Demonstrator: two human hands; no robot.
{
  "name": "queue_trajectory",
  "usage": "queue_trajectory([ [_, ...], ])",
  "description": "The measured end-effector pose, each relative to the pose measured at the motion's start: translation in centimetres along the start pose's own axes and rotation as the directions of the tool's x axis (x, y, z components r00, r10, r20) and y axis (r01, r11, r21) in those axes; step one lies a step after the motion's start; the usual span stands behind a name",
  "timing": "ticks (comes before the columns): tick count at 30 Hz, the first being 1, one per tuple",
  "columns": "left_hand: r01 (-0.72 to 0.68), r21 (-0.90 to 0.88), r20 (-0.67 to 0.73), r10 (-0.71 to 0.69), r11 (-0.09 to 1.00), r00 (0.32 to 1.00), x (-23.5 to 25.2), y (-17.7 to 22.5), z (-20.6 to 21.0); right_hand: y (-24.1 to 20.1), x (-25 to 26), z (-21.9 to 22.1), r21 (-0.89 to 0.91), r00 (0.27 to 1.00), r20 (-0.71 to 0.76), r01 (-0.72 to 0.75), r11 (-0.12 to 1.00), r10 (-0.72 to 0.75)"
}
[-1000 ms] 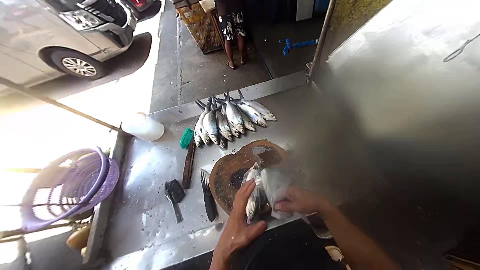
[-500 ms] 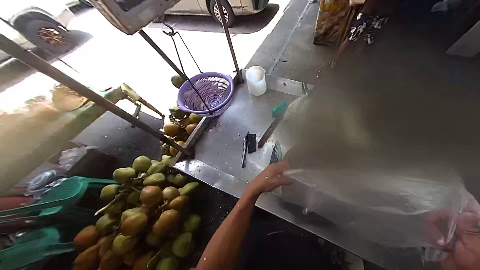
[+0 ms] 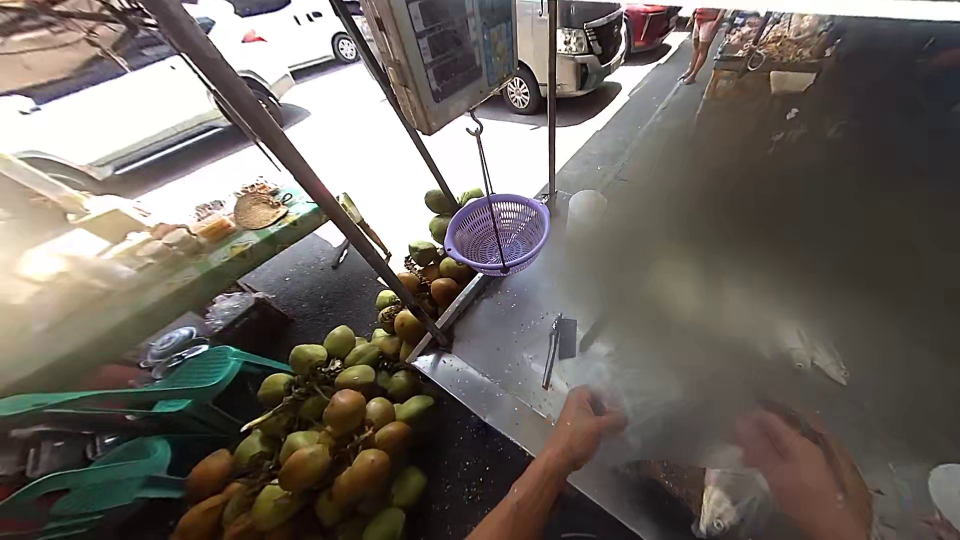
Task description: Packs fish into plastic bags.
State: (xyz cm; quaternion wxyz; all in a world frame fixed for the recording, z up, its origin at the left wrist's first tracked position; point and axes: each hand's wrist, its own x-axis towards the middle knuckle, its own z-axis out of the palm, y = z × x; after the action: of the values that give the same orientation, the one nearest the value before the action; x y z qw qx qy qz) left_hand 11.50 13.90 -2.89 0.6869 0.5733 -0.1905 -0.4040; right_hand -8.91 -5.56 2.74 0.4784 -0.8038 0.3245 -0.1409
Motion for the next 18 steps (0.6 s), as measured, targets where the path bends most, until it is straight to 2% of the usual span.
queue_trajectory([
  [2,-0.030,0.175,0.201,-0.006,0.984,0.980,-0.9,0.6,1.6,-1.8,0.9,6.0,0.042,0.972,0.207,0.104,0.994,-0.110],
  [3,-0.063,0.213,0.263,0.005,0.975,0.965,-1.0,0.5,1.7,-1.5,1.5,8.0,0.023,0.958,0.242,0.155,0.988,-0.156],
  [4,-0.081,0.175,0.274,0.031,0.981,0.961,-0.8,0.3,1.0,-0.6,2.2,9.0,-0.013,0.948,0.236,0.225,0.974,-0.216],
  [6,-0.046,-0.160,0.194,0.077,0.986,0.978,-0.6,0.2,-2.0,1.2,3.3,8.7,-0.154,0.944,0.189,0.301,0.941,-0.271],
  [7,-0.010,-0.377,0.133,0.065,0.926,0.989,-0.8,0.5,-3.9,1.9,3.1,8.1,-0.235,0.959,0.178,0.259,0.937,-0.220],
  [8,0.012,-0.520,0.080,0.034,0.854,0.996,-1.1,0.8,-5.7,2.5,2.6,7.6,-0.287,0.976,0.188,0.161,0.944,-0.110],
  [9,0.031,-0.573,0.032,-0.015,0.819,0.999,-1.3,0.9,-7.3,3.1,2.0,7.4,-0.275,0.980,0.196,0.072,0.959,-0.018],
  [11,0.076,-0.518,-0.022,-0.101,0.852,0.995,-0.7,1.0,-9.1,4.2,1.3,7.5,-0.080,0.975,0.219,-0.009,0.997,0.027],
  [13,0.109,-0.355,-0.096,-0.152,0.929,0.984,-0.6,0.9,-9.6,5.3,0.4,7.0,0.108,0.976,0.209,-0.087,0.990,0.063],
  [15,0.069,-0.241,-0.169,-0.112,0.968,0.979,-1.1,1.4,-9.7,6.9,-0.7,4.9,0.081,0.972,0.019,-0.234,0.969,0.233],
  [16,0.020,-0.198,-0.178,-0.056,0.980,0.982,-1.6,1.9,-9.8,7.9,-1.2,3.6,-0.004,0.937,-0.121,-0.331,0.944,0.328],
  [18,-0.085,-0.131,-0.109,0.071,0.988,0.991,-2.3,3.1,-9.5,10.5,-1.8,1.6,-0.168,0.803,-0.372,-0.552,0.817,0.466],
])
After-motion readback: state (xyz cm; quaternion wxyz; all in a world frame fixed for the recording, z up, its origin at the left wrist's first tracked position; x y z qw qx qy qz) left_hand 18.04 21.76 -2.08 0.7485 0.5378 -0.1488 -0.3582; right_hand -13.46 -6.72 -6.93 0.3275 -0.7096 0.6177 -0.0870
